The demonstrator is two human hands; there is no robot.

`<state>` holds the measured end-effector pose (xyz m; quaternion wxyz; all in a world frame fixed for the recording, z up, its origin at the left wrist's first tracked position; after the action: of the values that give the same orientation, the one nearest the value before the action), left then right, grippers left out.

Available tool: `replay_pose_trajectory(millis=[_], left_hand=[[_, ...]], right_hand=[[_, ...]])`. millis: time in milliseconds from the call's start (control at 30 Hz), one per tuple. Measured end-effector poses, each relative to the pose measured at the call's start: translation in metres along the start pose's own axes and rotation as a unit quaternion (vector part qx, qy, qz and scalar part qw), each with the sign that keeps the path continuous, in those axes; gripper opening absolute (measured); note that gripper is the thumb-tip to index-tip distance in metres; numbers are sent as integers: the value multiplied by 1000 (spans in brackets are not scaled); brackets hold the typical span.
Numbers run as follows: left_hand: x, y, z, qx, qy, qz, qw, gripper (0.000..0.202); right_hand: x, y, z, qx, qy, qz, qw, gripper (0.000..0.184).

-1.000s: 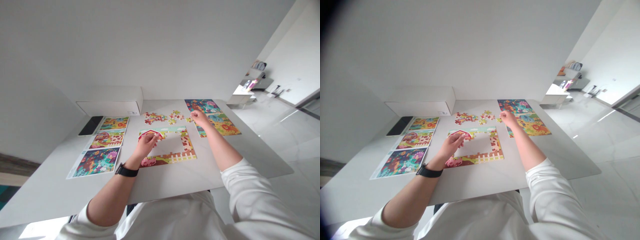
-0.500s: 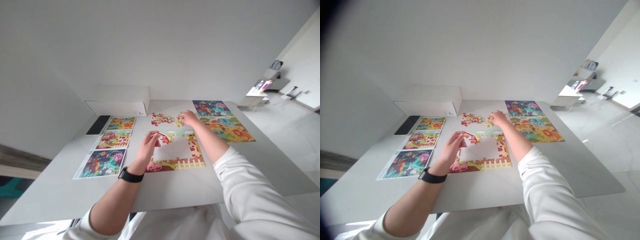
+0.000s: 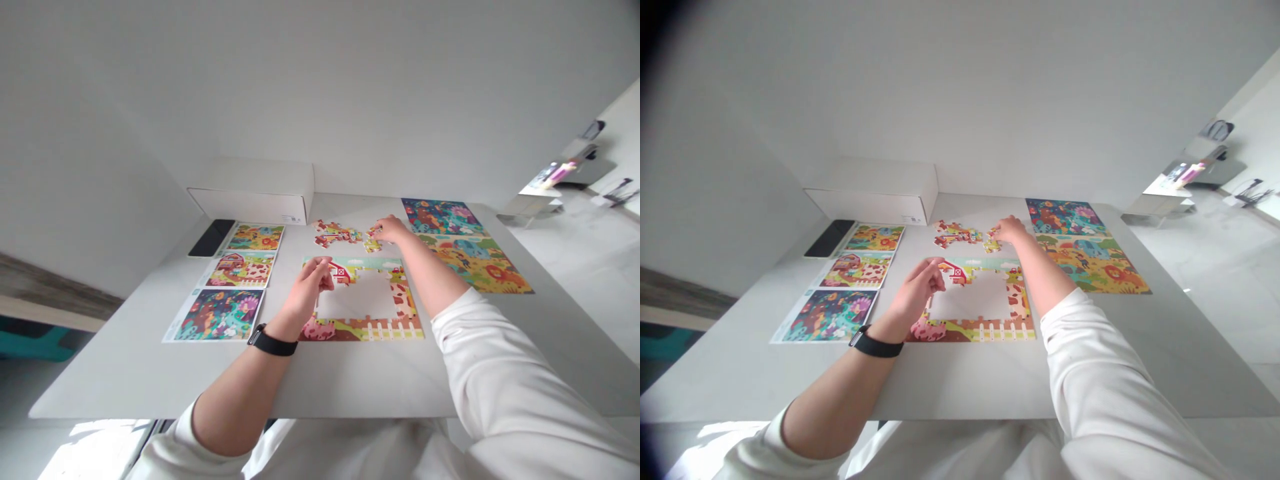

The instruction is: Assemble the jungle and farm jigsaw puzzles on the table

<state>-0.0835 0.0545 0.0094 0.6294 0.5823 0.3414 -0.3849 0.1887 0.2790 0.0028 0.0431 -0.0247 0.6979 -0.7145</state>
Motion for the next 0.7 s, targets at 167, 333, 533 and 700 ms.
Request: replay_pose_trajectory(millis=[167, 333, 533, 700], left_hand=[[-2, 1, 0, -9, 0, 20, 1000, 38], [-1, 0, -1, -8, 2, 18, 1000, 37], [-2, 2, -1, 0, 10, -1, 1000, 39], [-7, 7, 2, 24, 21, -35, 999, 41]], right_hand=[[8, -7, 1, 37, 5, 8, 999, 50], [19, -8, 6, 24, -45, -16, 999, 54], [22, -10, 29, -97, -85, -139, 982, 49], [7, -21, 64, -147, -32, -371, 916, 27]])
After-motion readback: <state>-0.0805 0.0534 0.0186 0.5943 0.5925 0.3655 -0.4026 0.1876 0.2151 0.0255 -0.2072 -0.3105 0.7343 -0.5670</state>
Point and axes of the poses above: each hand's wrist, its own z-axis away from the middle knuckle, its own y-axis out of the palm, x = y × z, the point moved 5 cm from there along -z, towards the middle knuckle, and after that the axes turned 12 degrees about z, right-handed, at the moved point
